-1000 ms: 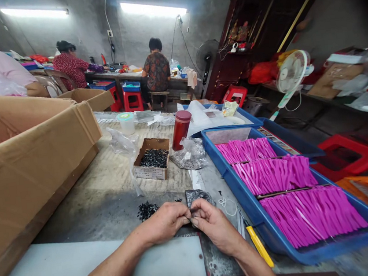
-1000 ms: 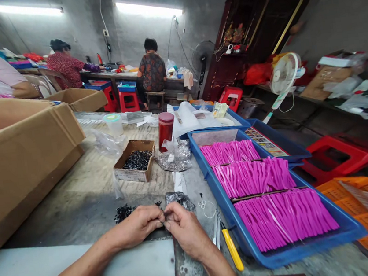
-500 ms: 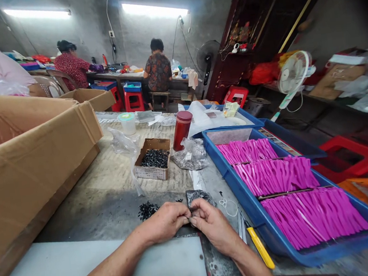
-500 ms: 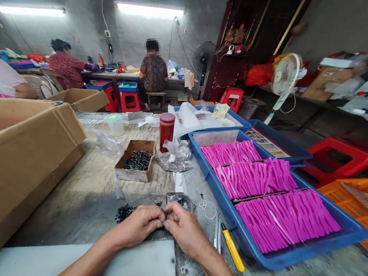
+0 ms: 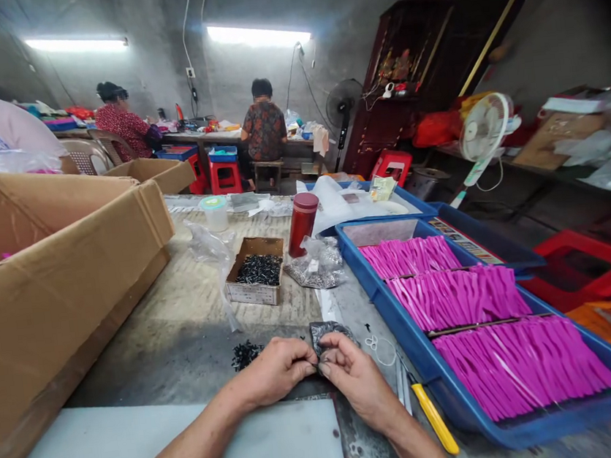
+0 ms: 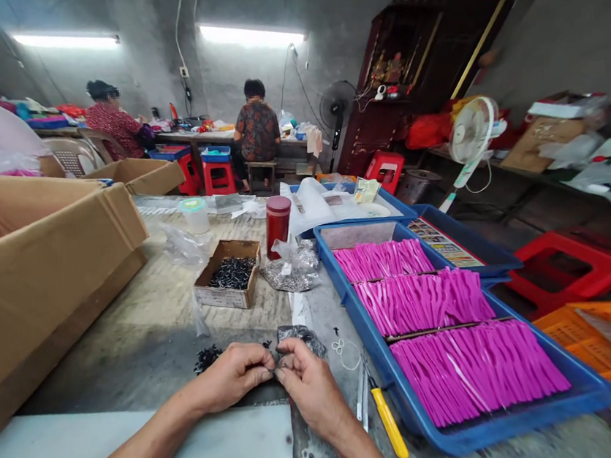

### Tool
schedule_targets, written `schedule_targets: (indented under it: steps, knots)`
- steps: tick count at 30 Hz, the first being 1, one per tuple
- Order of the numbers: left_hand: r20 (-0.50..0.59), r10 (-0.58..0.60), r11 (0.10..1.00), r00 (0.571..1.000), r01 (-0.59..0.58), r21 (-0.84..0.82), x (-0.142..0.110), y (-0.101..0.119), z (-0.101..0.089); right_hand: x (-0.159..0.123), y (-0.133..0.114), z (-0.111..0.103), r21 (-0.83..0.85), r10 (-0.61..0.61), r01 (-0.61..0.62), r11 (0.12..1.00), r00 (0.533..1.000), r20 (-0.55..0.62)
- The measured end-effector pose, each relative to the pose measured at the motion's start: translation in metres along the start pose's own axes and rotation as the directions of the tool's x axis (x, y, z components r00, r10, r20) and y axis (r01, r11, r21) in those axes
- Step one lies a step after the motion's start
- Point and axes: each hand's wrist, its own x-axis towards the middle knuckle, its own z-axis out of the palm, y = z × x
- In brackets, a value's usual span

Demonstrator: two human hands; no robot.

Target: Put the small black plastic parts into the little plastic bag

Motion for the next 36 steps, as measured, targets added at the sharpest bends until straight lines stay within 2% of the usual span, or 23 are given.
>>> schedule_targets:
  steps: [6,13,19,23,25,28,31,34,36]
  knots:
    - [0.01,-0.007,1.0,1.0,0.007,-0.011,0.0,0.002,0.001,0.0,-0.004,0.002,0.016,-0.008,0.008,1.0,1.0,0.017]
    - [0.003,-0.006,1.0,1.0,0.006,-0.012,0.0,-0.002,0.003,0.001,-0.005,0.002,-0.051,-0.008,0.008,0.999,1.0,0.005]
    - [-0.005,-0.025,0.999,1.0,0.025,-0.024,0.001,0.001,0.001,0.001,-0.004,0.001,-0.091,-0.014,0.01,0.996,0.999,-0.043]
    - [-0.084,-0.097,0.994,0.992,0.094,-0.049,0.0,0.006,-0.01,0.001,-0.005,-0.012,-0.106,-0.055,0.04,0.994,0.989,-0.138]
    - [-0.183,-0.161,0.986,0.97,0.15,-0.073,0.0,0.006,-0.02,0.0,-0.006,-0.021,-0.222,-0.079,0.039,0.974,0.982,-0.172]
    - [-0.353,-0.222,0.974,0.909,0.192,-0.117,0.003,0.002,-0.043,0.0,-0.008,-0.031,-0.455,-0.134,0.054,0.889,0.98,-0.145]
    - [-0.447,-0.253,0.966,0.858,0.25,-0.067,0.013,-0.007,-0.071,0.002,-0.011,-0.032,-0.636,-0.163,0.077,0.768,0.983,-0.078]
    - [-0.528,-0.264,0.894,0.807,0.411,0.181,0.029,-0.019,-0.098,0.008,-0.013,-0.027,-0.84,-0.094,0.031,0.542,0.995,-0.023]
    - [-0.54,-0.264,0.864,0.799,0.445,0.236,0.04,-0.026,-0.112,0.012,-0.013,-0.023,-0.914,-0.034,0.002,0.407,0.999,-0.013]
